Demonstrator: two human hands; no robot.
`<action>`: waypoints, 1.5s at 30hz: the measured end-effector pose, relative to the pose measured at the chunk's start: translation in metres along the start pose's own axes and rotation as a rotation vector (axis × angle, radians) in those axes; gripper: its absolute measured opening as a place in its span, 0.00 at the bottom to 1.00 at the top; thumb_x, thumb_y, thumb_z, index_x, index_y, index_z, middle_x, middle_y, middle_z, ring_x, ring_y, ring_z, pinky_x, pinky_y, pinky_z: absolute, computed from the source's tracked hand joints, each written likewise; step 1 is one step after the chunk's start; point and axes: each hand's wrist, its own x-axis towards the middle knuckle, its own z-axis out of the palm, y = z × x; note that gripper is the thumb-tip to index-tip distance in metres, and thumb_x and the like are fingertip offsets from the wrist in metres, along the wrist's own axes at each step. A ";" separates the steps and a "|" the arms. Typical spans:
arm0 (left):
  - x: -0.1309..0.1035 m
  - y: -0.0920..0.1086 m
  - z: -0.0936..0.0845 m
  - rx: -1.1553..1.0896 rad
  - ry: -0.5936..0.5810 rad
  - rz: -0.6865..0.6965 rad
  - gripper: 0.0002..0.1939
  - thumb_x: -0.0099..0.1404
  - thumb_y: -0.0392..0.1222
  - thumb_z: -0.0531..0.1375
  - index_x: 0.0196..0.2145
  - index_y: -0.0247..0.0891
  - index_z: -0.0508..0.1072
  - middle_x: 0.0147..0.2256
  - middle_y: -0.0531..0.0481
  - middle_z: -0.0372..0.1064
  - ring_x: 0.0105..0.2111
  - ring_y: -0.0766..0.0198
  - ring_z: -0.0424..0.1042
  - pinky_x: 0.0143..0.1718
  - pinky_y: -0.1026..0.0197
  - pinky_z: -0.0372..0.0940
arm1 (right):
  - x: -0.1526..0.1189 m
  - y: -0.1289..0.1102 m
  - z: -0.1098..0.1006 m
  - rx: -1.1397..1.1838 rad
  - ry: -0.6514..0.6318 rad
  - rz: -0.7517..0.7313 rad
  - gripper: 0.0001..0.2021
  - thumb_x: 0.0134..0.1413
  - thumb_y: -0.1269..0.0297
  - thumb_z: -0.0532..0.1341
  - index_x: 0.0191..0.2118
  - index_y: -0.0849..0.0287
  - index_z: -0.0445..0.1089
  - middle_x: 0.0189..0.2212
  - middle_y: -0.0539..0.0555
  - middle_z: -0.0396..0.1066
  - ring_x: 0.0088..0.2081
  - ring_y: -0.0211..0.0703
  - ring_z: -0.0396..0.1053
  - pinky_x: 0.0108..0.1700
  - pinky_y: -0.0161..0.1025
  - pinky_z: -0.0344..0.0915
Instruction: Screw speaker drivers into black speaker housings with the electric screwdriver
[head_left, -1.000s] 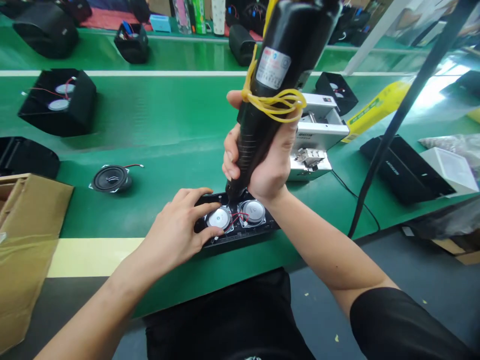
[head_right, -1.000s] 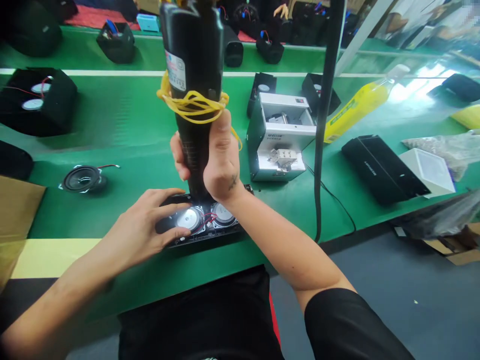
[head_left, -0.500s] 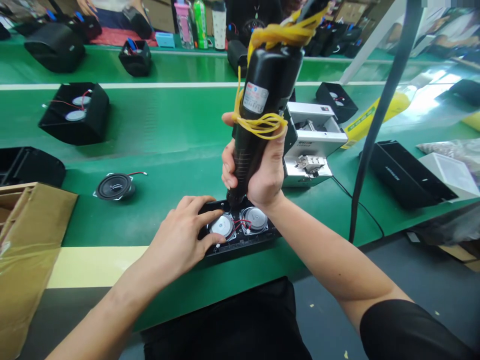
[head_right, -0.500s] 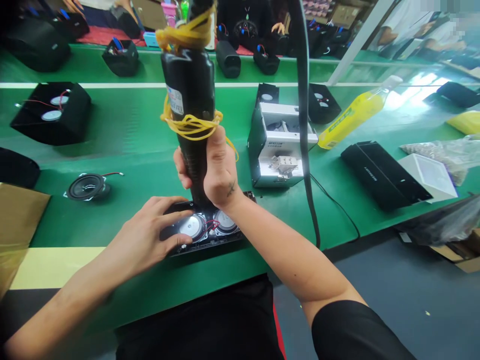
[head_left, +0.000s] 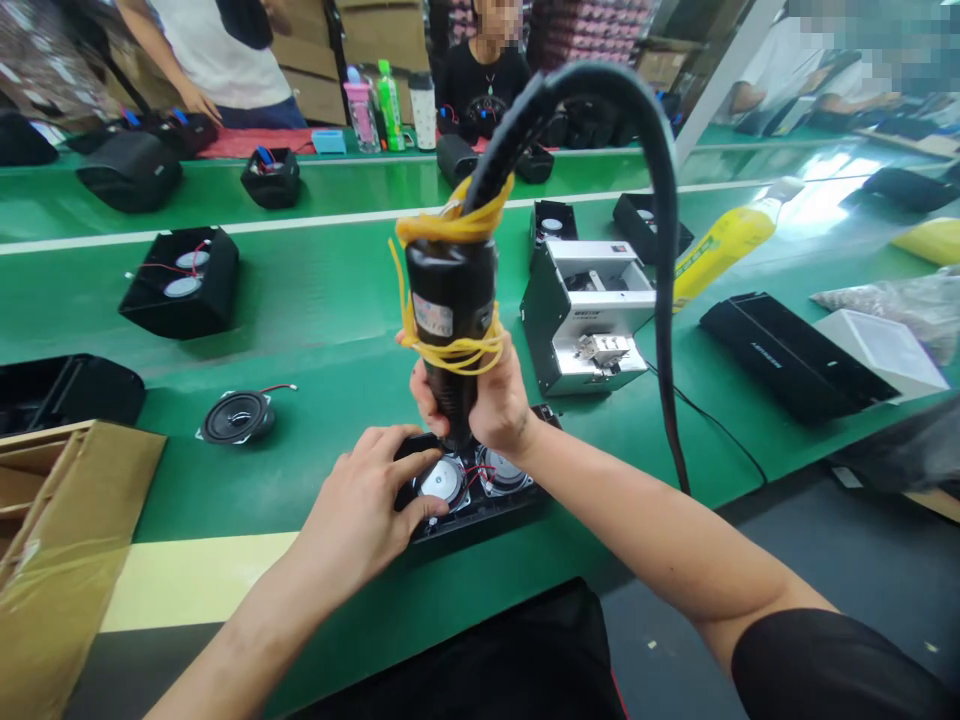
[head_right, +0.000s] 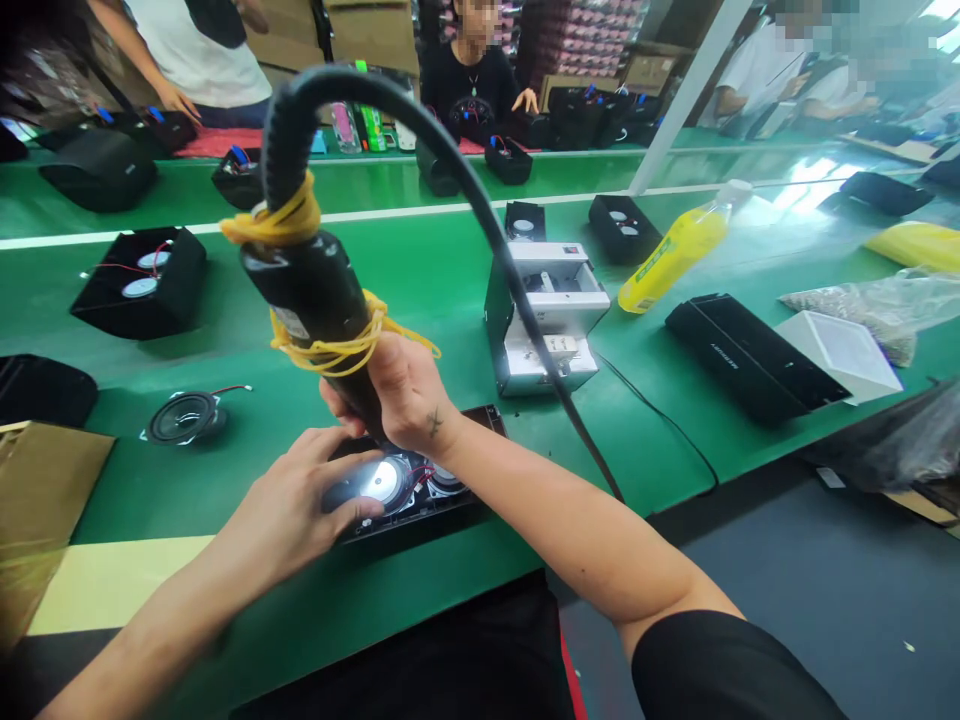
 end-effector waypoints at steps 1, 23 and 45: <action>0.000 0.000 0.000 0.002 -0.003 0.000 0.19 0.68 0.46 0.70 0.57 0.50 0.82 0.63 0.43 0.72 0.61 0.41 0.71 0.57 0.36 0.75 | -0.001 0.002 0.000 0.005 -0.004 0.000 0.32 0.68 0.28 0.53 0.34 0.55 0.69 0.24 0.48 0.67 0.19 0.35 0.62 0.20 0.34 0.59; 0.000 -0.029 0.017 -0.017 0.144 0.128 0.23 0.70 0.65 0.62 0.54 0.54 0.84 0.59 0.44 0.78 0.57 0.40 0.78 0.53 0.39 0.79 | 0.001 -0.050 -0.012 -0.091 0.113 -0.223 0.27 0.70 0.34 0.55 0.55 0.52 0.71 0.26 0.48 0.69 0.17 0.40 0.62 0.19 0.39 0.63; -0.050 -0.044 0.030 -0.069 0.172 0.170 0.31 0.71 0.57 0.63 0.70 0.71 0.65 0.79 0.56 0.46 0.74 0.33 0.57 0.62 0.25 0.71 | -0.009 -0.139 -0.123 -0.566 0.675 -0.445 0.35 0.63 0.24 0.53 0.48 0.53 0.73 0.21 0.44 0.62 0.16 0.36 0.59 0.18 0.34 0.57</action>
